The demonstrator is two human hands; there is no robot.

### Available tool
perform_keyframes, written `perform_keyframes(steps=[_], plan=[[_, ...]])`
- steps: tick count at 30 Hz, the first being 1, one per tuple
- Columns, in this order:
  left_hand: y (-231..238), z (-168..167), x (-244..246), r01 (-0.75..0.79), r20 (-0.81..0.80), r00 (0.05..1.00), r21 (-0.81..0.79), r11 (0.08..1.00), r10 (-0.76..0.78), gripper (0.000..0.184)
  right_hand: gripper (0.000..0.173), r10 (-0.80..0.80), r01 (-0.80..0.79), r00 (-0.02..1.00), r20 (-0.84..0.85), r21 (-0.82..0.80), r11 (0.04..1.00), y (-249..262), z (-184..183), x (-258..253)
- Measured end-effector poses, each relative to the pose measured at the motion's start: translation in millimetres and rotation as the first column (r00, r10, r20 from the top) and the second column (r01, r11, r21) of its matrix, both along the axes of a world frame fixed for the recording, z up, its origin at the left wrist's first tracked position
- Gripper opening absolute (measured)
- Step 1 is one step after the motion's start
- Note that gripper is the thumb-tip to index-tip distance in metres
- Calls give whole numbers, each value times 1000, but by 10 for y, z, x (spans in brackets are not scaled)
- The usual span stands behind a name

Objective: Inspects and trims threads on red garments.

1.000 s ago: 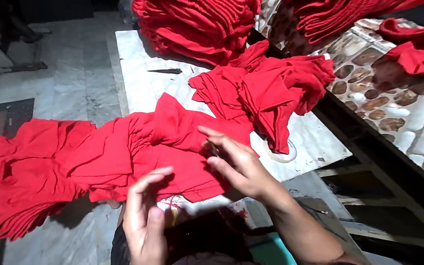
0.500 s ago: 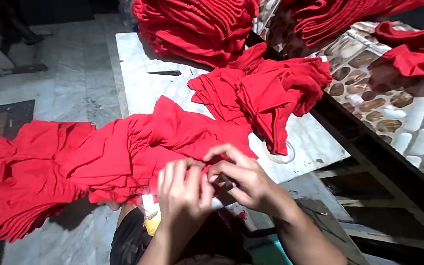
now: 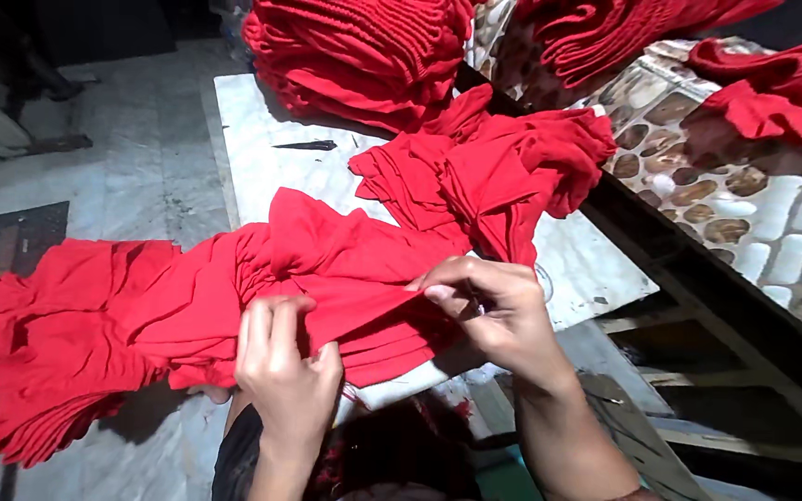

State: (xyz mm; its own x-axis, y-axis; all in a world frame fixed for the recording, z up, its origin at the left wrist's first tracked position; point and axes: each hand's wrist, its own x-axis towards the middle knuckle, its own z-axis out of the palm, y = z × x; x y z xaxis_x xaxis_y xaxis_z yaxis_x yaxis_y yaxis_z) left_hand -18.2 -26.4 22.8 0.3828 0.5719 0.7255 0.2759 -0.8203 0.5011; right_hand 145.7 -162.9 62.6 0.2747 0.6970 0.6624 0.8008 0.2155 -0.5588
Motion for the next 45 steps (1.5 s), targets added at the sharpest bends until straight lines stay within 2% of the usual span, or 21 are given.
perform_keyframes(steps=[2, 3, 4, 5, 6, 7, 8, 9, 11, 14, 16, 18, 20, 22, 23, 25, 29, 31, 36, 40, 45], plan=[[-69, 7, 35, 139, 175, 978, -120, 983, -117, 19, 14, -22, 23, 999, -35, 18, 1000, 47, 25, -14], [-103, 11, 54, 281, 314, 929, -255, 925, -195, 19, 12, -73, 74, 997, -37, 17, 997, 93, 15, -23], [-123, 33, 66, 476, 495, 835, -429, 768, -241, 19, 10, -144, 144, 989, -29, -1, 990, 165, -23, -23], [-121, 63, 82, 662, 680, 711, -558, 500, -182, 26, 8, -224, 224, 975, -1, -55, 973, 260, -88, -17], [-102, 86, 97, 789, 801, 597, -577, 213, -40, 34, 7, -293, 295, 956, 34, -134, 946, 374, -186, -14], [-86, 91, 113, 855, 850, 515, -519, 9, 111, 39, 10, -324, 327, 945, 53, -226, 918, 482, -298, -19], [-79, 85, 127, 883, 858, 468, -458, -99, 210, 40, 13, -331, 336, 941, 69, -295, 894, 559, -410, -31], [-78, 69, 133, 903, 866, 430, -409, -134, 256, 37, 14, -339, 353, 935, 100, -312, 882, 592, -486, -50], [-77, 31, 108, 932, 900, 361, -343, -116, 244, 26, 14, -348, 368, 930, 118, -279, 887, 553, -511, -78], [-41, -12, 40, 953, 953, 285, -269, -143, 107, 66, 20, -363, 380, 925, 113, -243, 893, 437, -540, -100], [-56, -24, 45, 969, 971, 237, -234, -80, 31, 59, 30, -373, 380, 925, 76, -262, 887, 357, -498, -146], [-91, -32, 69, 958, 955, 285, -280, 67, -84, 48, 39, -361, 344, 932, 3, -315, 885, 263, -387, -246], [-121, -47, 131, 881, 865, 440, -365, 300, -242, 50, 41, -315, 269, 946, -70, -369, 889, 187, -284, -360], [-129, -108, 215, 761, 783, 570, -387, 521, -250, 36, 37, -247, 199, 964, -99, -349, 916, 147, -276, -441], [-109, -137, 235, 719, 772, 594, -384, 579, -226, 23, 35, -211, 169, 972, -104, -316, 934, 134, -297, -466], [-75, -138, 191, 721, 785, 582, -377, 582, -212, 7, 30, -141, 109, 984, -109, -258, 960, 98, -338, -479], [-95, -72, -10, 835, 827, 494, -365, 411, -269, 14, 27, -107, 81, 990, -95, -247, 966, 27, -331, -514], [-95, -83, -57, 853, 821, 479, -352, 384, -311, 13, 26, -101, 79, 992, -79, -245, 966, 51, -314, -538], [-113, -104, -73, 810, 710, 555, -343, 476, -434, 13, 24, -109, 99, 993, -35, -227, 969, 180, -220, -592], [-140, -115, -66, 757, 623, 624, -332, 562, -472, 18, 25, -161, 176, 983, 87, -210, 962, 272, -156, -661], [-91, -104, -96, 808, 697, 557, -331, 487, -451, 17, 27, -229, 254, 961, 153, -170, 952, 273, -192, -664]])
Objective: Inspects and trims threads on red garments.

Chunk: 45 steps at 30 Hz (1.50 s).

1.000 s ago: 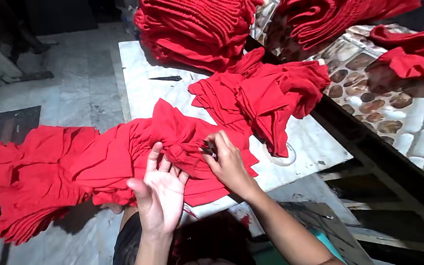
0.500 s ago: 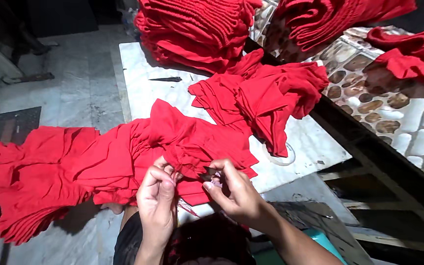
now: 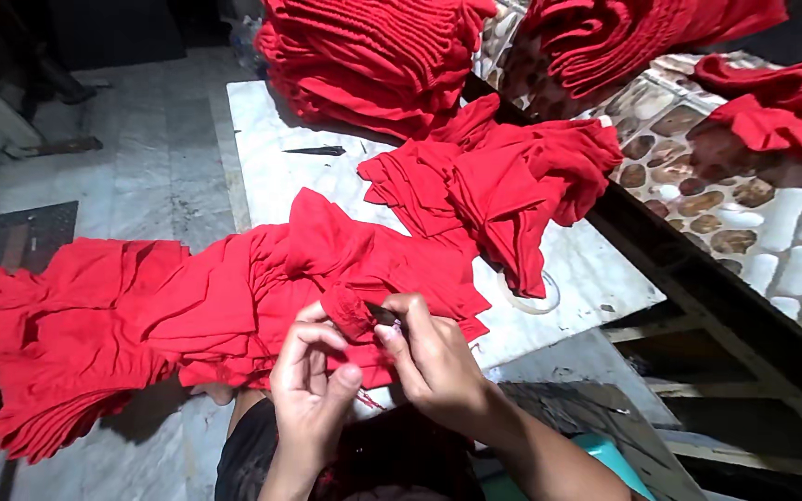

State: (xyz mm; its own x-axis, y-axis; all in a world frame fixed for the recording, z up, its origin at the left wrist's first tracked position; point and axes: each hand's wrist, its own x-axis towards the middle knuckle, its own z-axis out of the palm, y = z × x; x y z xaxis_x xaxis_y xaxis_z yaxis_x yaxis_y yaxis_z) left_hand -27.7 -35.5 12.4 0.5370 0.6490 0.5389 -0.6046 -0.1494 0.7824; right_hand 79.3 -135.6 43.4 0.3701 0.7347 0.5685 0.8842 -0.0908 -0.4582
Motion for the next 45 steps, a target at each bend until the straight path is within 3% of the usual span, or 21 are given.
perform_keyframes(steps=[2, 4, 7, 10, 13, 14, 17, 21, 26, 30, 32, 34, 36, 39, 42, 45], plan=[[-12, 13, 43, -46, 6, 999, -72, 996, 46, 28, 30, 21, -19, 996, -87, 24, 1000, -14, -45, 9], [-2, -3, 125, -134, 25, 990, -148, 980, 139, 26, 37, 50, -41, 986, -157, 56, 998, -15, -103, 15], [16, -41, 148, -197, 42, 978, -161, 967, 206, 7, 15, 89, -80, 995, -42, 189, 979, -9, -187, -4], [-4, -34, 15, -110, 26, 993, -147, 983, 115, 12, 12, 298, -302, 953, 45, 173, 938, -193, -97, -94], [-26, -14, -80, -13, 20, 1000, -238, 971, 19, 18, 12, 523, -519, 852, -32, 87, 851, -353, 6, -145], [-31, -8, -92, 8, 27, 1000, -265, 964, -1, 18, 14, 517, -512, 853, -74, 81, 855, -362, 1, -129], [-40, -3, -105, 22, 22, 1000, -270, 962, -17, 18, 31, 308, -304, 948, -82, 59, 951, -286, -70, 20], [-93, 4, -67, -19, 8, 1000, -193, 981, 21, 14, 18, 83, -85, 994, 76, 19, 996, -150, -81, -2], [-117, 0, -68, -24, -7, 1000, -147, 989, 23, 16, 26, 5, -5, 1000, 11, 18, 1000, -19, -38, -73], [-28, -32, -129, 22, -11, 1000, -112, 993, -23, 33, 32, 87, -82, 994, -70, 63, 995, -34, -114, 36], [-8, -38, -138, 48, -15, 999, -106, 993, -50, 36, 16, 99, -108, 992, 78, 116, 987, -51, -167, 56], [-6, -33, -139, 94, 13, 996, -154, 984, -93, 36, 22, 92, -128, 969, 229, 147, 981, -127, -152, 35], [1, -28, -159, 121, 30, 993, -188, 975, -118, 36, 20, 151, -189, 952, 265, 127, 974, -264, -114, -6], [-11, -10, -167, 113, 8, 994, -205, 972, -114, 28, 13, 307, -336, 926, 219, 109, 936, -421, -84, -38], [-45, -1, -146, 119, 16, 993, -242, 963, -119, 17, 21, 404, -415, 907, 121, 95, 905, -498, 0, -44], [-58, 1, -144, 95, 19, 995, -265, 960, -93, 13, 32, 254, -257, 966, 51, 71, 964, -415, -5, 21]])
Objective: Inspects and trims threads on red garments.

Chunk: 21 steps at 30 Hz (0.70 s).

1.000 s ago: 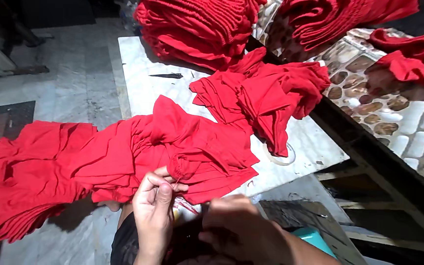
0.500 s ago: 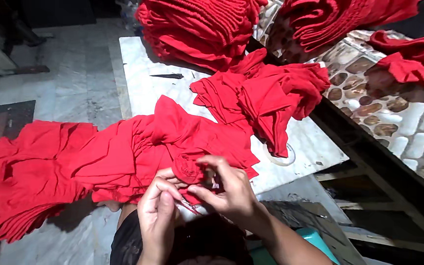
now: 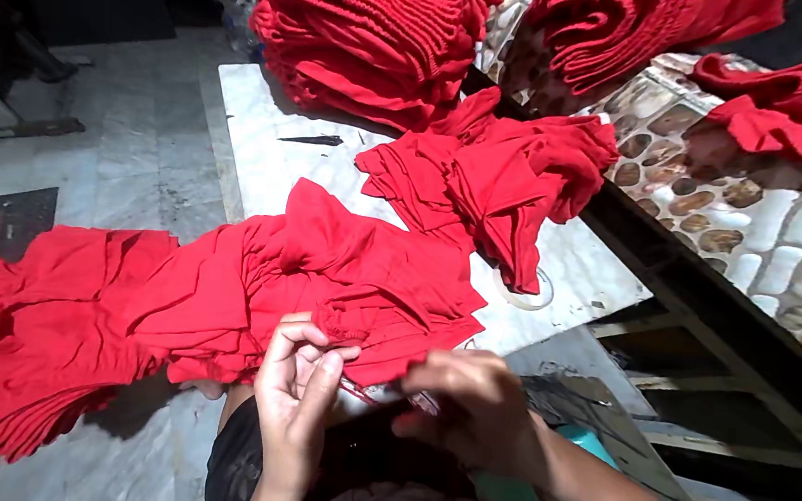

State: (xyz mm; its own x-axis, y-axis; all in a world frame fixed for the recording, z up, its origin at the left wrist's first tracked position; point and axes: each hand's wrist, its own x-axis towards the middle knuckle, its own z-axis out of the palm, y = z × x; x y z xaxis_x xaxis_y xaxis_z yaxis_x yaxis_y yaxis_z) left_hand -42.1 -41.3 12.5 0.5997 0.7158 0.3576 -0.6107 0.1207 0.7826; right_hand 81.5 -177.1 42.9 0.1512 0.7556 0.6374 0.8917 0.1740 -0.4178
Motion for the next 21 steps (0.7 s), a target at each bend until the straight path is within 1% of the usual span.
perform_keyframes(steps=[1, 2, 3, 4, 5, 6, 8, 9, 11, 12, 13, 15, 17, 18, 19, 20, 21], plan=[[1, 2, -2, -3, -5, 1000, 2, 1000, 3, 14, 34, -82, 82, 997, 5, 0, 997, 82, -39, 45], [-3, 8, 0, -5, -6, 1000, 2, 1000, 5, 14, 34, -147, 147, 989, 24, -7, 989, 167, -100, 86], [-11, 11, 4, -7, -6, 1000, -1, 1000, 7, 13, 28, -176, 177, 983, 52, -14, 984, 235, -164, 111], [-16, 11, 7, -13, -8, 1000, -5, 1000, 13, 13, 21, -160, 161, 984, 79, -9, 987, 274, -206, 112], [-13, 10, 8, -20, -8, 1000, -10, 1000, 20, 13, 23, -104, 103, 991, 90, 16, 995, 277, -211, 84], [-5, 7, 6, -27, -8, 1000, -13, 1000, 27, 12, 26, -13, 10, 996, 90, 34, 999, 240, -180, 32], [1, 8, -1, -37, -17, 999, -26, 999, 36, 11, 24, 168, -168, 981, 94, -3, 986, 93, -66, -96], [-2, 5, 0, -39, -25, 999, -27, 999, 38, 11, 23, 229, -226, 969, 98, -36, 973, 25, -8, -142], [-11, -9, 23, -42, -29, 999, -14, 999, 42, 13, 24, 347, -346, 937, 45, -41, 937, -47, 51, -135], [-17, -12, 35, -43, -26, 999, -12, 999, 42, 15, 24, 362, -362, 932, 13, -35, 932, -72, 64, -102], [-22, -8, 42, -43, -27, 999, -20, 999, 42, 16, 24, 328, -328, 945, -12, -24, 944, -87, 65, -62], [-31, 11, 68, -60, -30, 998, -55, 997, 58, 24, 25, 230, -225, 970, -85, 59, 972, -12, 52, 38], [-46, 29, 113, -90, -105, 991, -57, 994, 84, 39, 35, 156, -147, 968, -198, 62, 987, 141, 112, 95], [-56, 21, 130, -122, -192, 974, 0, 992, 120, 46, 34, 135, -128, 960, -244, 42, 991, 246, 118, 107], [-64, -5, 133, -167, -298, 933, 132, 977, 200, 49, 30, 105, -115, 957, -271, -22, 993, 357, 131, 118], [-73, -44, 117, -213, -387, 857, 335, 918, 340, 43, 28, 93, -130, 955, -282, -116, 985, 463, 156, 147], [-80, -77, 68, -217, -423, 760, 551, 806, 494, 33, 29, 85, -148, 956, -282, -213, 966, 550, 177, 192]])
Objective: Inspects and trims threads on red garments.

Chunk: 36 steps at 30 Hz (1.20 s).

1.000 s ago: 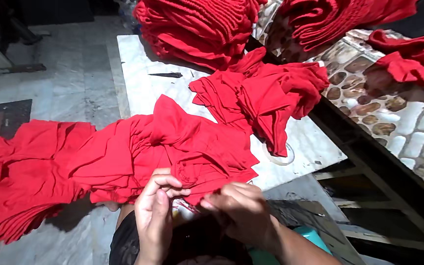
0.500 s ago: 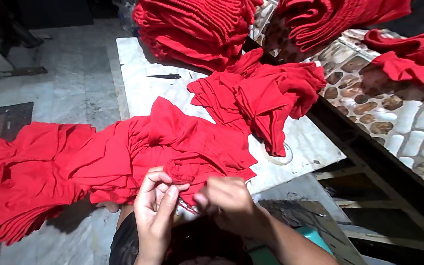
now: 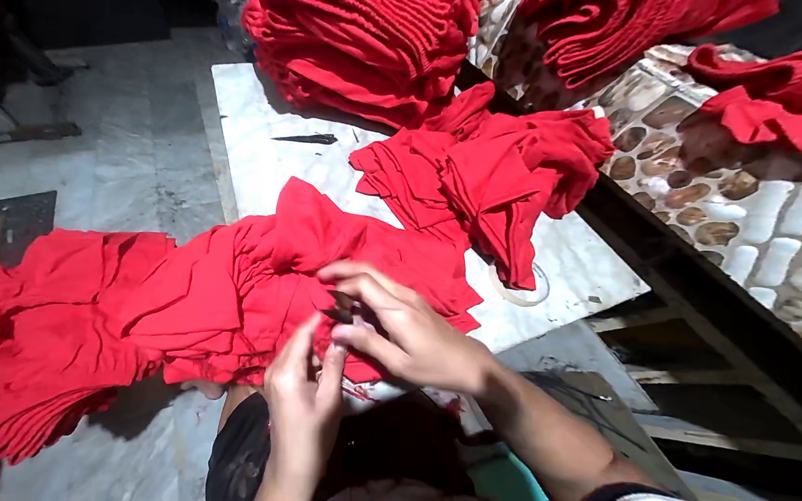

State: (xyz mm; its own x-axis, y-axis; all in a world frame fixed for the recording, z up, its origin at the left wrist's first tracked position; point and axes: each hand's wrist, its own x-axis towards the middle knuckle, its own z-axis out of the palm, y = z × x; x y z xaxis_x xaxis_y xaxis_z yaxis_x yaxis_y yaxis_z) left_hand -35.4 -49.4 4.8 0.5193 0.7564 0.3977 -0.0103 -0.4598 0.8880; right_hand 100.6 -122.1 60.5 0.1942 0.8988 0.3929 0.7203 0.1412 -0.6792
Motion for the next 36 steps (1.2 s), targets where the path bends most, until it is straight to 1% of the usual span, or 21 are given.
perform_keyframes(steps=[1, 2, 3, 5, 6, 8, 11, 15, 18, 20, 22, 24, 25, 26, 27, 28, 29, 31, 32, 34, 36], plan=[[-11, -1, -73, -56, -108, 991, 209, 976, 79, 27, 29, 10, -9, 1000, 10, -55, 998, 50, 10, 40], [-19, 8, -157, -72, -146, 981, 353, 933, 131, 25, 29, 13, -11, 999, 39, -65, 998, 47, 27, 74], [-21, 8, -256, -62, -155, 978, 418, 906, 139, 26, 29, 16, -13, 997, 77, -39, 999, 4, 34, 110], [15, -36, -427, -12, -131, 989, 401, 916, 70, 29, 31, 20, -26, 982, 186, 26, 999, -142, 14, 193], [44, -73, -467, 8, -109, 993, 382, 924, 37, 30, 32, 14, -21, 967, 253, 26, 999, -214, -3, 223], [85, -141, -460, 33, -45, 999, 355, 934, -18, 29, 30, 44, -31, 939, 342, -43, 999, -322, -33, 244], [50, -121, -365, 55, 53, 996, 330, 942, -77, 19, 25, 126, -78, 898, 422, -130, 988, -390, -43, 218], [14, -78, -299, 102, 81, 987, 363, 926, -141, 19, 20, 77, -34, 835, 545, -88, 996, -394, -57, 113], [-1, -83, -281, 114, 80, 985, 380, 918, -156, 20, 16, 19, 2, 806, 592, -35, 999, -337, -89, 112], [4, -83, -312, 102, 60, 989, 388, 916, -136, 24, 18, -18, 19, 810, 586, 6, 1000, -320, -102, 132], [36, -97, -371, 91, 14, 995, 367, 926, -103, 31, 25, 15, -18, 881, 473, 2, 1000, -354, -83, 118], [89, -131, -410, 139, 44, 987, 272, 952, -156, 44, 24, 173, -171, 958, 230, -29, 985, -412, -52, 51], [103, -124, -415, 189, 97, 972, 216, 958, -213, 50, 23, 258, -254, 958, 123, -43, 966, -420, -51, 16], [101, -97, -410, 248, 163, 948, 165, 954, -275, 53, 24, 283, -280, 955, 90, -44, 959, -411, -62, -12], [91, -73, -399, 293, 223, 923, 125, 948, -314, 54, 24, 233, -231, 963, 133, -28, 972, -382, -84, -31], [85, -58, -381, 306, 259, 911, 99, 947, -322, 54, 26, 144, -146, 970, 197, -5, 989, -339, -109, -24], [90, -58, -355, 287, 269, 916, 80, 955, -298, 51, 27, 56, -58, 962, 265, -2, 998, -298, -129, 0], [118, -102, -289, 216, 237, 945, 67, 974, -226, 42, 27, -12, 29, 929, 371, -41, 999, -244, -185, 44], [123, -140, -256, 185, 205, 958, 80, 979, -198, 37, 21, -13, 30, 917, 398, -37, 999, -228, -235, 46], [112, -184, -193, 138, 121, 979, 192, 972, -163, 32, 8, -32, 14, 909, 414, 47, 999, -212, -329, 50], [107, -178, -131, 121, 56, 987, 341, 932, -148, 28, 10, -37, -7, 939, 341, 126, 992, -227, -316, 79]])
